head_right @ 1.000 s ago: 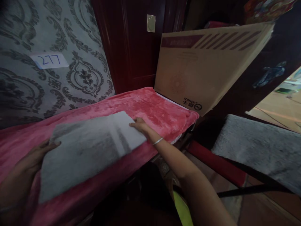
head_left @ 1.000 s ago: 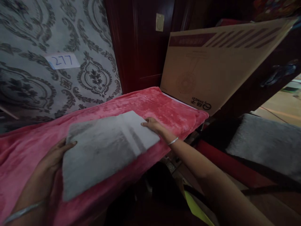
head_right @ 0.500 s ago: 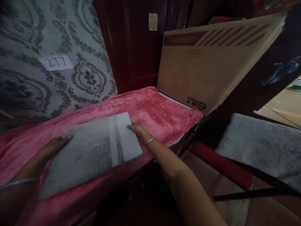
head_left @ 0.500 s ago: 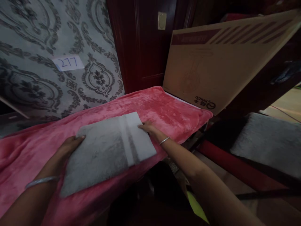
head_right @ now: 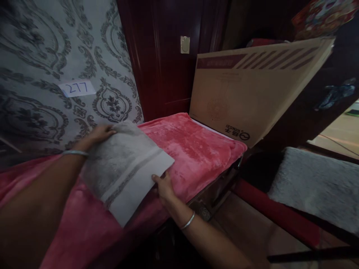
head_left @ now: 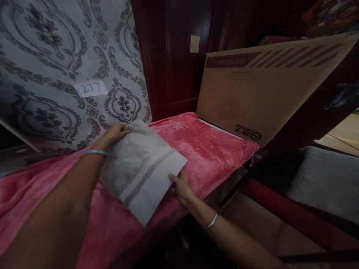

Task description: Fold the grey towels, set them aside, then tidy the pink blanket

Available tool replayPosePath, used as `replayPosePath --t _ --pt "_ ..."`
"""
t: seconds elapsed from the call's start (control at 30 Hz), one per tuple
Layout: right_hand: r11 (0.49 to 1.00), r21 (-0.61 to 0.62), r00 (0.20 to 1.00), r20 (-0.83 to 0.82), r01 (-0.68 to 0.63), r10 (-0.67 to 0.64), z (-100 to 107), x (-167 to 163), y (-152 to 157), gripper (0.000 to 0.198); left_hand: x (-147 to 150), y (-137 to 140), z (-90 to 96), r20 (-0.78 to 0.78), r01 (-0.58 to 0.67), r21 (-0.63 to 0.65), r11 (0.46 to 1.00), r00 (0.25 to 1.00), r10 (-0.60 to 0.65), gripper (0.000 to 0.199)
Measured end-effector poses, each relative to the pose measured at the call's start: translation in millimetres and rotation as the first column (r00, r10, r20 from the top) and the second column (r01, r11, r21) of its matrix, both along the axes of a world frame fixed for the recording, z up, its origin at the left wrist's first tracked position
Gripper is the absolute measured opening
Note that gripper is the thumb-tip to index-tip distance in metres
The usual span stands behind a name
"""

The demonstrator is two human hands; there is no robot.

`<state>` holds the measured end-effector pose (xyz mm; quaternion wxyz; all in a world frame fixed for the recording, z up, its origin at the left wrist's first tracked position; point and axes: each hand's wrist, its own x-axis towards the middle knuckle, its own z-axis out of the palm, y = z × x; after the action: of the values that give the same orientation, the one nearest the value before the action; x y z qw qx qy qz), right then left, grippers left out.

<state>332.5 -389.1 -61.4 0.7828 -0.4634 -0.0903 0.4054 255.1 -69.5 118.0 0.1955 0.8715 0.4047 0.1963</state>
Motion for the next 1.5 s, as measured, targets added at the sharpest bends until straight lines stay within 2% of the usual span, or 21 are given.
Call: replayPosePath --t 0.1,0.17,0.23,0.3,0.37,0.47,0.57,0.67,0.73,0.83,0.9,1.03,1.1,1.13,1.2,1.27,1.3,1.33,1.4,1.5 --pt "0.999 -0.039 0.992 -0.126 -0.016 0.011 -9 -4 3 0.05 32 -8 -44.2 -0.132 -0.003 -0.001 1.0 0.991 0.003 0.01" --pt "0.998 -0.04 0.988 -0.149 -0.047 0.041 -9 -1 3 0.048 38 -10 -71.0 -0.166 -0.028 0.01 1.0 0.986 0.029 0.017" --pt "0.995 -0.047 0.984 -0.162 -0.084 0.075 -6 4 2 0.047 37 -7 -86.3 -0.187 -0.049 0.032 0.998 0.981 0.054 0.022" --pt "0.993 -0.069 0.983 -0.162 -0.098 0.086 -3 5 2 0.045 35 1 -89.6 -0.202 -0.047 0.06 0.997 0.978 0.058 0.023" --pt "0.993 -0.081 0.985 -0.155 -0.088 0.075 -1 1 4 0.047 38 11 -84.9 -0.214 -0.027 0.095 0.995 0.976 0.047 0.024" --pt "0.998 -0.013 0.99 -0.128 -0.067 0.065 0 -17 7 0.06 52 20 -74.3 -0.225 0.008 0.162 0.987 0.974 0.029 0.031" --pt "0.998 0.051 0.994 -0.101 -0.034 0.039 -2 -33 9 0.075 74 21 -70.6 -0.21 0.106 0.232 0.967 0.976 -0.056 0.035" --pt "0.998 0.029 0.987 -0.153 -0.05 0.054 -7 -36 9 0.081 90 16 -76.8 -0.205 0.186 0.201 0.962 0.968 -0.144 0.042" --pt "0.995 0.028 0.977 -0.187 -0.098 0.102 -9 -30 7 0.074 93 11 -83.4 -0.207 0.191 0.152 0.97 0.965 -0.158 0.053" --pt "0.99 0.04 0.97 -0.197 -0.134 0.139 -11 -16 0 0.052 79 2 -91.8 -0.176 0.206 0.102 0.973 0.967 -0.186 0.057" --pt "0.993 0.025 0.973 -0.197 -0.119 0.122 -10 -4 -6 0.044 56 -6 -96.6 -0.142 0.206 0.084 0.975 0.971 -0.193 0.056" --pt "0.998 -0.05 0.996 -0.08 -0.043 0.039 -9 22 -24 0.039 -20 -36 -111.5 -0.055 0.093 0.065 0.994 0.995 -0.089 0.054" --pt "0.997 -0.074 0.999 -0.03 -0.02 0.018 -9 36 -34 0.034 -64 -59 -122.5 0.119 -0.026 -0.062 0.998 0.992 0.033 0.05" --pt "0.996 -0.084 1.0 -0.014 -0.012 0.011 -9 43 -39 0.03 -84 -72 -128.1 0.243 -0.08 -0.183 0.98 0.962 0.124 0.047" --pt "0.994 -0.106 1.0 0.011 0.017 -0.015 -7 58 -46 0.019 -120 -102 -137.7 0.459 -0.1 -0.444 0.89 0.828 0.322 0.042" --pt "0.991 -0.122 0.998 0.032 0.056 -0.052 -3 72 -51 0.012 -144 -131 -143.6 0.561 -0.006 -0.63 0.777 0.688 0.46 0.037" --pt "0.989 -0.133 0.997 0.032 0.067 -0.064 -1 79 -51 0.011 -151 -145 -145.0 0.577 0.055 -0.689 0.723 0.646 0.501 0.034" --pt "0.986 -0.15 0.998 0.03 0.066 -0.062 2 86 -51 0.011 -155 -156 -145.6 0.577 0.108 -0.732 0.673 0.624 0.527 0.03" --pt "0.974 -0.224 0.998 0.061 0.017 -0.004 8 98 -49 0.008 -156 -175 -145.1 0.546 0.168 -0.789 0.591 0.633 0.549 0.023" --pt "0.933 -0.357 0.984 0.141 -0.056 0.113 15 110 -41 0.011 -144 -188 -144.1 0.479 0.161 -0.839 0.521 0.673 0.564 0.017"
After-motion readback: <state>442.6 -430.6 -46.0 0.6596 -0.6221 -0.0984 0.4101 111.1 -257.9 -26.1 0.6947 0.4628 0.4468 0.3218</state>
